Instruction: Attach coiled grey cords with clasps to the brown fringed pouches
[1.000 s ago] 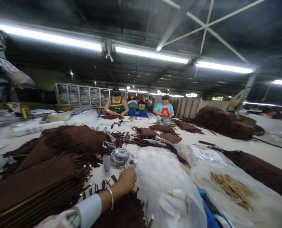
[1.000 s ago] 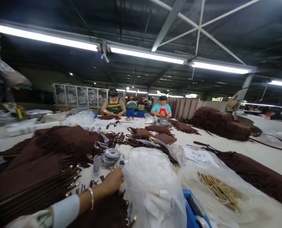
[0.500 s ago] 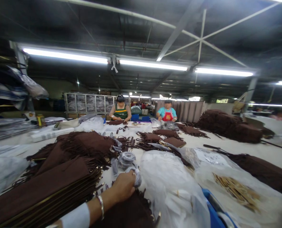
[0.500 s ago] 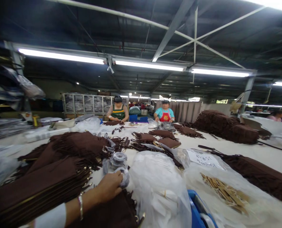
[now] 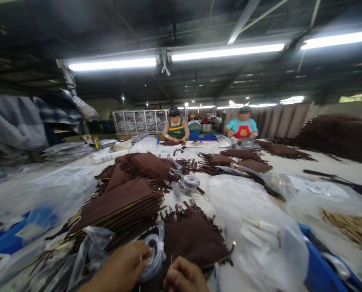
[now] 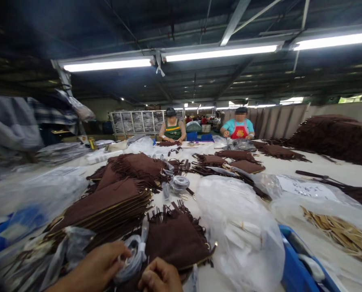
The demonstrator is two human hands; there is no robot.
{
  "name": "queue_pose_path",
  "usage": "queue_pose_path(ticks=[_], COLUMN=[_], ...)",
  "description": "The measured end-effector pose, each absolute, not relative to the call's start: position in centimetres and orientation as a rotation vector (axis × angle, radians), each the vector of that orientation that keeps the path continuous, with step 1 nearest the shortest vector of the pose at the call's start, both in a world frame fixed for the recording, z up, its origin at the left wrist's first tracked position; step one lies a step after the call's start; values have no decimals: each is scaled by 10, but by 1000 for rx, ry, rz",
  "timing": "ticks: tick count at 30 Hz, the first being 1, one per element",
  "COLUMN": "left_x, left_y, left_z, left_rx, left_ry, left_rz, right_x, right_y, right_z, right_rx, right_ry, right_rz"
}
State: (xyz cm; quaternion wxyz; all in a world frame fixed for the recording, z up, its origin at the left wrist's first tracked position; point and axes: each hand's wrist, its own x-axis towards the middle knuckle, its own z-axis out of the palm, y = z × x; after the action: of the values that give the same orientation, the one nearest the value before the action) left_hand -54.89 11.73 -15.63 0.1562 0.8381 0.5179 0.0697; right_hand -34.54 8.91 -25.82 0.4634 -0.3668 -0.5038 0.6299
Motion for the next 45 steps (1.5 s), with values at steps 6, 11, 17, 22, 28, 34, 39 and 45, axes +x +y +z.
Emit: queue_pose_path(ticks=[6, 11, 17, 22, 28, 34, 39, 45], left_x=[-494, -490, -530, -548, -550, -546, -542, -518], left_y=[160, 164, 125, 107, 102, 103, 103, 110], left_z=[-169, -187, -184, -192, -198, -206, -202, -196], left_rx=[2486, 2502, 2513, 2564, 2765, 2901, 2703, 2395], left_ry=[1795, 1667, 1327, 1314, 1197, 1156, 1249, 1171], left_rz=[358, 360, 451, 415, 358, 436, 456, 438], right_x=[-345, -343, -342, -340, -338, -338, -338, -337], right_y=[90, 88, 83, 81, 85, 87, 86, 86], right_z=[-258, -257, -254, -251, -252, -250, -251, -257], right_rx=[-907, -961, -945, -901, -950, -987, -990, -942], right_ry=[-1250, -1224, -1217, -1198, -1177, -1186, -1176, -1207], right_rz=[1513, 1557, 1414, 1355, 1384, 1473, 1485, 1421])
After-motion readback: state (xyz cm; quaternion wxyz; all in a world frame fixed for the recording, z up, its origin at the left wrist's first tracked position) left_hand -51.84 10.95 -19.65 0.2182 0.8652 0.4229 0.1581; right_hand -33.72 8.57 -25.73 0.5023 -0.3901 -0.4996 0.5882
